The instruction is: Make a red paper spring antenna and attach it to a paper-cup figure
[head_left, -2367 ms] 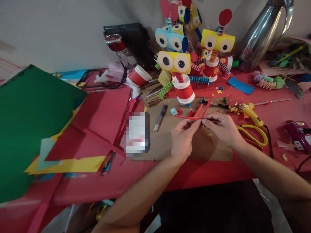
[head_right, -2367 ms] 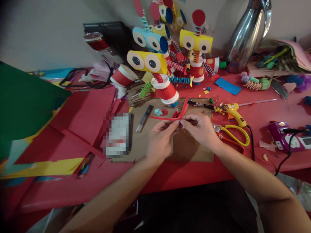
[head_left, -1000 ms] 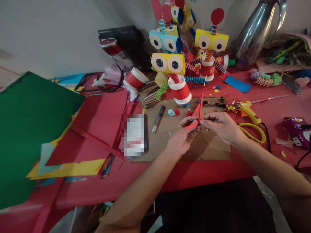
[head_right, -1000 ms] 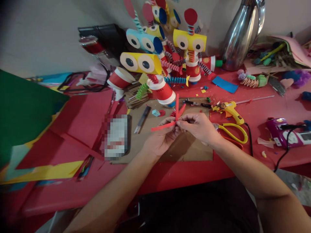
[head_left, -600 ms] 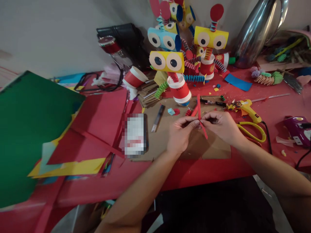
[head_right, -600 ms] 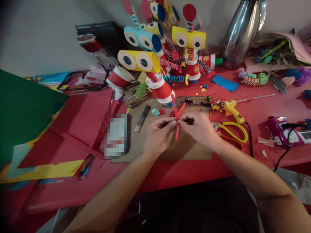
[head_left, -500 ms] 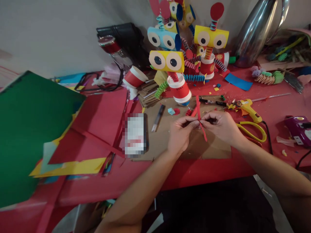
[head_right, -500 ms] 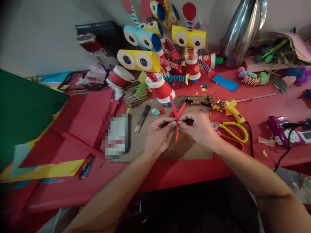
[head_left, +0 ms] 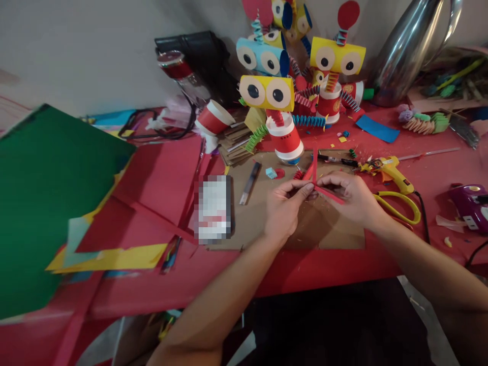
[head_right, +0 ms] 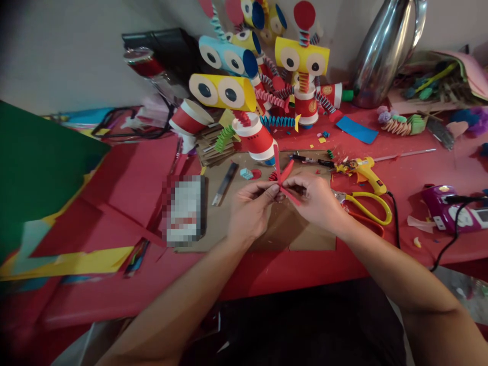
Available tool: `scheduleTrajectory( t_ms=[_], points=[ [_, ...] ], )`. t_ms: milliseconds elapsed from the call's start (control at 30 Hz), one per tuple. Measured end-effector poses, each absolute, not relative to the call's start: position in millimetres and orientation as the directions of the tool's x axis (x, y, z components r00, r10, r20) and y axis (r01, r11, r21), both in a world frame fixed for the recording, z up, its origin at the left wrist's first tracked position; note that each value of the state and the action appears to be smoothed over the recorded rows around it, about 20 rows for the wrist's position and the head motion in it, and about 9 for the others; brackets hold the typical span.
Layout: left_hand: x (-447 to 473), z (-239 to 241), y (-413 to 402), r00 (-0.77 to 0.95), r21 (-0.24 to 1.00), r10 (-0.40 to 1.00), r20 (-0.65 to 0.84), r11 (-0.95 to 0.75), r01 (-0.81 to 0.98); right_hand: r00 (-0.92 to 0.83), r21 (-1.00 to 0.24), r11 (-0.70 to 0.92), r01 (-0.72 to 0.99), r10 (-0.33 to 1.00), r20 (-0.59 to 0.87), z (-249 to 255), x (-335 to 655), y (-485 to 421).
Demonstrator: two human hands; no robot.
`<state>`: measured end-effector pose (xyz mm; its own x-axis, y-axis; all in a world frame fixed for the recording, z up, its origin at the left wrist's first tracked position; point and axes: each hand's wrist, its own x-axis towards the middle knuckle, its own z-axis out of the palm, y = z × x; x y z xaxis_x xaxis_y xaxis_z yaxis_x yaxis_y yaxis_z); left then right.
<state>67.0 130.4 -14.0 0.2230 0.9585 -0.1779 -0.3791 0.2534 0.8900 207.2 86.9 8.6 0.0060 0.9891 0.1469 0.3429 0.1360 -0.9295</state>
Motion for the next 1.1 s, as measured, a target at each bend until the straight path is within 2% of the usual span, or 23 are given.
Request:
scheduleTrajectory(
  t_ms=[167,433,667,867,1100],
  points=[
    [68.5,-14.1,127.4,0.214,0.886,0.964,-0.159,0.234,-0.399,0.068,-0.933,0.129,0.335,0.985,0.160,12.5,206.4,86.2],
    [62.3,-7.3,136.2,0.467,0.780,0.834,-0.293,0.491,-0.387,0.117,-0.975,0.036,0.217,0.991,0.062,13.0,204.4,87.9],
    [58.8,-2.2,135.7,0.459,0.822,0.857,-0.235,0.427,-0.376,0.121,-0.994,-0.003,0.106,0.993,0.009,16.8,204.2,88.3],
    [60.5,-3.5,132.4,0.432,0.816,0.876,-0.216,0.405,-0.413,0.088,-0.994,-0.095,-0.048,0.991,-0.099,11.3,203.3,91.1],
    [58.1,0.4,131.7,0.479,0.794,0.846,-0.233,0.450,-0.409,0.073,-0.997,-0.063,0.042,0.996,-0.059,12.9,207.4,91.9]
  ],
)
